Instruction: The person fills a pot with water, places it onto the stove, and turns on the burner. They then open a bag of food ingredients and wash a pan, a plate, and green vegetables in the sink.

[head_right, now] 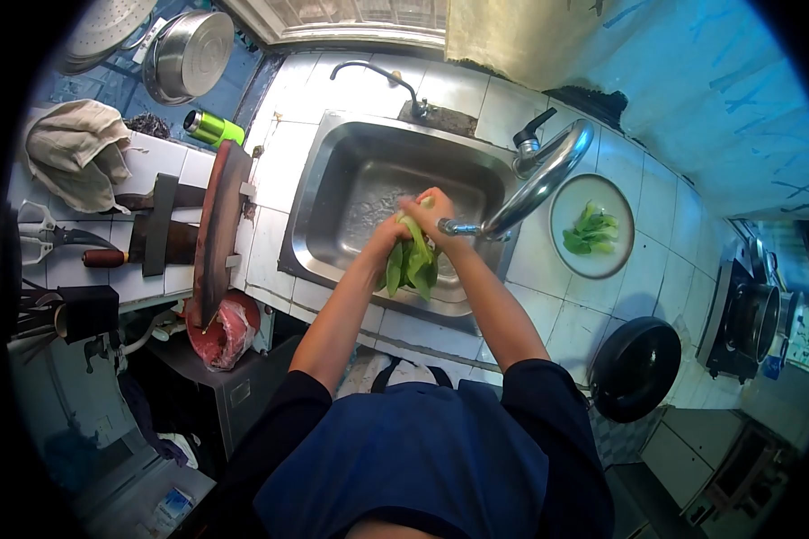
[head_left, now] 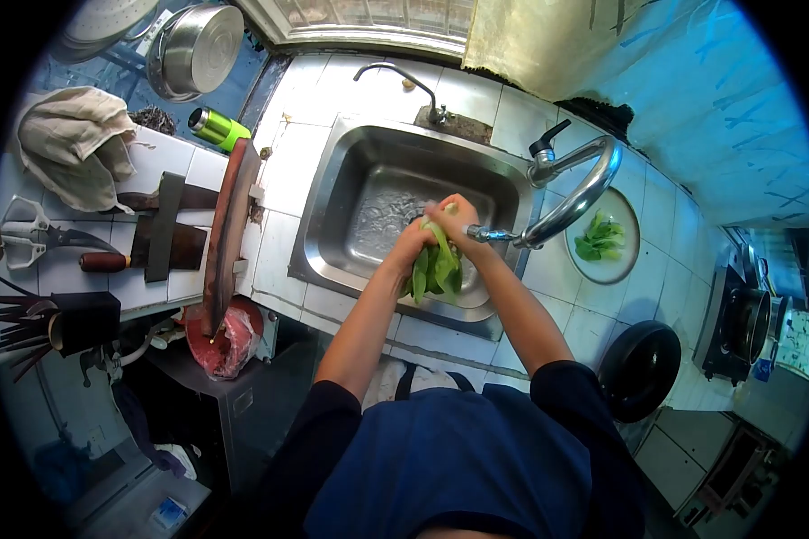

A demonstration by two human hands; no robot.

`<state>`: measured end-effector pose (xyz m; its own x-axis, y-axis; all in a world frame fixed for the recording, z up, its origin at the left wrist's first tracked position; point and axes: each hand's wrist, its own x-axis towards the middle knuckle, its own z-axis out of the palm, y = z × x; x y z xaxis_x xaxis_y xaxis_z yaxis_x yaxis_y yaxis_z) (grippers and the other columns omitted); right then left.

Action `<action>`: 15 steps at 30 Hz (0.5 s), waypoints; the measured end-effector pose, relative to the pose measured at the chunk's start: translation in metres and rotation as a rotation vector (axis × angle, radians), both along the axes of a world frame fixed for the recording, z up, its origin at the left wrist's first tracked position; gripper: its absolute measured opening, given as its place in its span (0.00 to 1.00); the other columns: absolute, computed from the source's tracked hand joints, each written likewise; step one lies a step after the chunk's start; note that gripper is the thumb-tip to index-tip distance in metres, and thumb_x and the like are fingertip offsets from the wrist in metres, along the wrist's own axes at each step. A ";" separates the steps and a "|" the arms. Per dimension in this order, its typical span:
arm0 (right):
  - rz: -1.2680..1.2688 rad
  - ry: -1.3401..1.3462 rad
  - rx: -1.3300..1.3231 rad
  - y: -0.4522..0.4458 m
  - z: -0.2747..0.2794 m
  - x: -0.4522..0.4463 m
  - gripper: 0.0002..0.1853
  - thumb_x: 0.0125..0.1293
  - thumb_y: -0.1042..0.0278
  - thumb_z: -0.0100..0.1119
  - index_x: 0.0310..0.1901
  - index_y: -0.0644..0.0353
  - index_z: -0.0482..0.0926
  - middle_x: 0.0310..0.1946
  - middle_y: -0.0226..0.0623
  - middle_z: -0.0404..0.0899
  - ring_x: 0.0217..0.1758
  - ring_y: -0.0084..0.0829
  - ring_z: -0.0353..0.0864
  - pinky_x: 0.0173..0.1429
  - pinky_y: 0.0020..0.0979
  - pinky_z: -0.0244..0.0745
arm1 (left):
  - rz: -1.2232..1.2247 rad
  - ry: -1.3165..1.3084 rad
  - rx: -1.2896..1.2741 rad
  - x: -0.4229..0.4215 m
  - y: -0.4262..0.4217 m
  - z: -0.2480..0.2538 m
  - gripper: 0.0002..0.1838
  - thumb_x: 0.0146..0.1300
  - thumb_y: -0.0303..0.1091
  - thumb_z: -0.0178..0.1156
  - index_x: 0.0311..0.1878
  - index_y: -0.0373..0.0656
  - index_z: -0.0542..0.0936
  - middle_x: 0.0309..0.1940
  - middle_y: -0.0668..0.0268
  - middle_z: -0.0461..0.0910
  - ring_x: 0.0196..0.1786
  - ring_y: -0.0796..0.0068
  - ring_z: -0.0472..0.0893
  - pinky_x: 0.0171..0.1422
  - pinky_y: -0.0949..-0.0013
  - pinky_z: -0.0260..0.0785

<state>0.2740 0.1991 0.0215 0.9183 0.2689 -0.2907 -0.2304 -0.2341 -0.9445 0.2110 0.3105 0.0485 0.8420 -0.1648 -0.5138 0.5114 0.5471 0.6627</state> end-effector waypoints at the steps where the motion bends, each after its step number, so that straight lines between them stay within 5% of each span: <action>1: 0.013 -0.091 0.018 -0.005 -0.001 -0.003 0.18 0.49 0.52 0.64 0.24 0.60 0.72 0.17 0.29 0.71 0.20 0.20 0.68 0.25 0.25 0.65 | -0.005 0.000 -0.005 0.002 -0.002 0.001 0.18 0.42 0.24 0.49 0.42 0.36 0.71 0.31 0.65 0.75 0.33 0.76 0.75 0.39 0.75 0.69; 9: -0.025 -0.044 -0.140 -0.018 0.000 0.001 0.21 0.51 0.50 0.63 0.29 0.63 0.74 0.21 0.33 0.75 0.25 0.21 0.71 0.31 0.25 0.68 | 0.021 -0.011 0.038 0.006 -0.015 -0.009 0.17 0.41 0.25 0.48 0.40 0.37 0.73 0.32 0.65 0.75 0.34 0.75 0.76 0.40 0.76 0.69; 11: 0.023 0.029 -0.148 -0.027 -0.007 -0.004 0.22 0.51 0.48 0.62 0.34 0.62 0.74 0.26 0.36 0.76 0.30 0.23 0.73 0.36 0.25 0.69 | -0.005 -0.051 -0.015 0.007 -0.010 -0.021 0.19 0.44 0.25 0.49 0.44 0.37 0.71 0.36 0.64 0.74 0.37 0.75 0.75 0.41 0.75 0.69; 13: 0.135 -0.173 -0.139 -0.034 -0.021 -0.010 0.24 0.51 0.48 0.62 0.40 0.61 0.73 0.33 0.39 0.76 0.35 0.24 0.73 0.40 0.26 0.69 | 0.116 -0.040 0.202 0.008 -0.010 -0.028 0.20 0.47 0.25 0.50 0.48 0.38 0.70 0.39 0.64 0.73 0.39 0.75 0.74 0.44 0.75 0.68; 14: 0.239 0.129 -0.021 -0.037 0.002 -0.007 0.30 0.48 0.45 0.64 0.45 0.61 0.71 0.43 0.44 0.74 0.46 0.32 0.73 0.50 0.30 0.67 | 0.007 -0.101 0.142 0.011 -0.004 -0.038 0.20 0.52 0.26 0.52 0.51 0.38 0.68 0.42 0.64 0.73 0.44 0.74 0.74 0.47 0.74 0.68; 15: 0.240 0.133 -0.023 -0.039 0.000 -0.005 0.30 0.48 0.45 0.64 0.45 0.61 0.71 0.43 0.44 0.74 0.46 0.32 0.73 0.50 0.30 0.67 | 0.009 -0.097 0.140 0.008 -0.007 -0.027 0.20 0.52 0.26 0.52 0.51 0.38 0.68 0.42 0.64 0.73 0.44 0.74 0.74 0.47 0.74 0.68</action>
